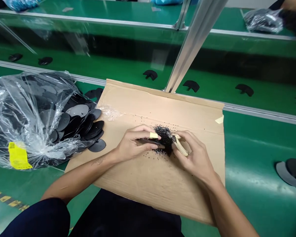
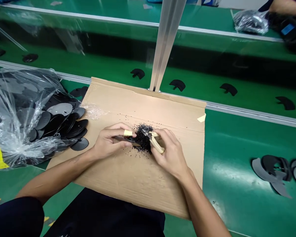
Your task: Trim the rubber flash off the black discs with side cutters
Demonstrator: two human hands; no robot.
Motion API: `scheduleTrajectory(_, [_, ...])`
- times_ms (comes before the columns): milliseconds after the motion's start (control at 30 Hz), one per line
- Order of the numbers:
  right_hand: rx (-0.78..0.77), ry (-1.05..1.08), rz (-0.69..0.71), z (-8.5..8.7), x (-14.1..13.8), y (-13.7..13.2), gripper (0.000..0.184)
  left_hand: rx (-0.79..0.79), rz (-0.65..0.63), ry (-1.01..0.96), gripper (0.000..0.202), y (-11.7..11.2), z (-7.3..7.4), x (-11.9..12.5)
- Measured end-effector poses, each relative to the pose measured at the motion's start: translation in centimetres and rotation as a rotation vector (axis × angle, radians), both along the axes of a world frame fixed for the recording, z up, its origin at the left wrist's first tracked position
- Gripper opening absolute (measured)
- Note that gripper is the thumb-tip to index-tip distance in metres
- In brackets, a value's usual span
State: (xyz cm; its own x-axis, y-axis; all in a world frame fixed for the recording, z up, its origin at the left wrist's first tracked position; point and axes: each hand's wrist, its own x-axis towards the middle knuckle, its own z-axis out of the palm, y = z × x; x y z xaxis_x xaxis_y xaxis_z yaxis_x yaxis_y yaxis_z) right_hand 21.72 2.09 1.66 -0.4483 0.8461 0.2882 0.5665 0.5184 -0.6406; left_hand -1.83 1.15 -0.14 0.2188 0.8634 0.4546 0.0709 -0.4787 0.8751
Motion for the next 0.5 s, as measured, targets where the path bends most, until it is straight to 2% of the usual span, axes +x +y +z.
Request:
scheduleTrajectory(67, [0.04, 0.014, 0.009, 0.0, 0.2, -0.1, 0.025, 0.027, 0.018, 0.055, 0.021, 0.0, 0.0, -0.2])
scheduleTrajectory(167, [0.099, 0.032, 0.064, -0.1, 0.3, -0.4, 0.03, 0.045, 0.017, 0.115, 0.021, -0.1, 0.1, -0.3])
scheduleTrajectory(500, [0.159, 0.004, 0.131, -1.2, 1.0, -0.5, 0.034, 0.038, -0.022, 0.154, 0.021, -0.3, -0.3, -0.1])
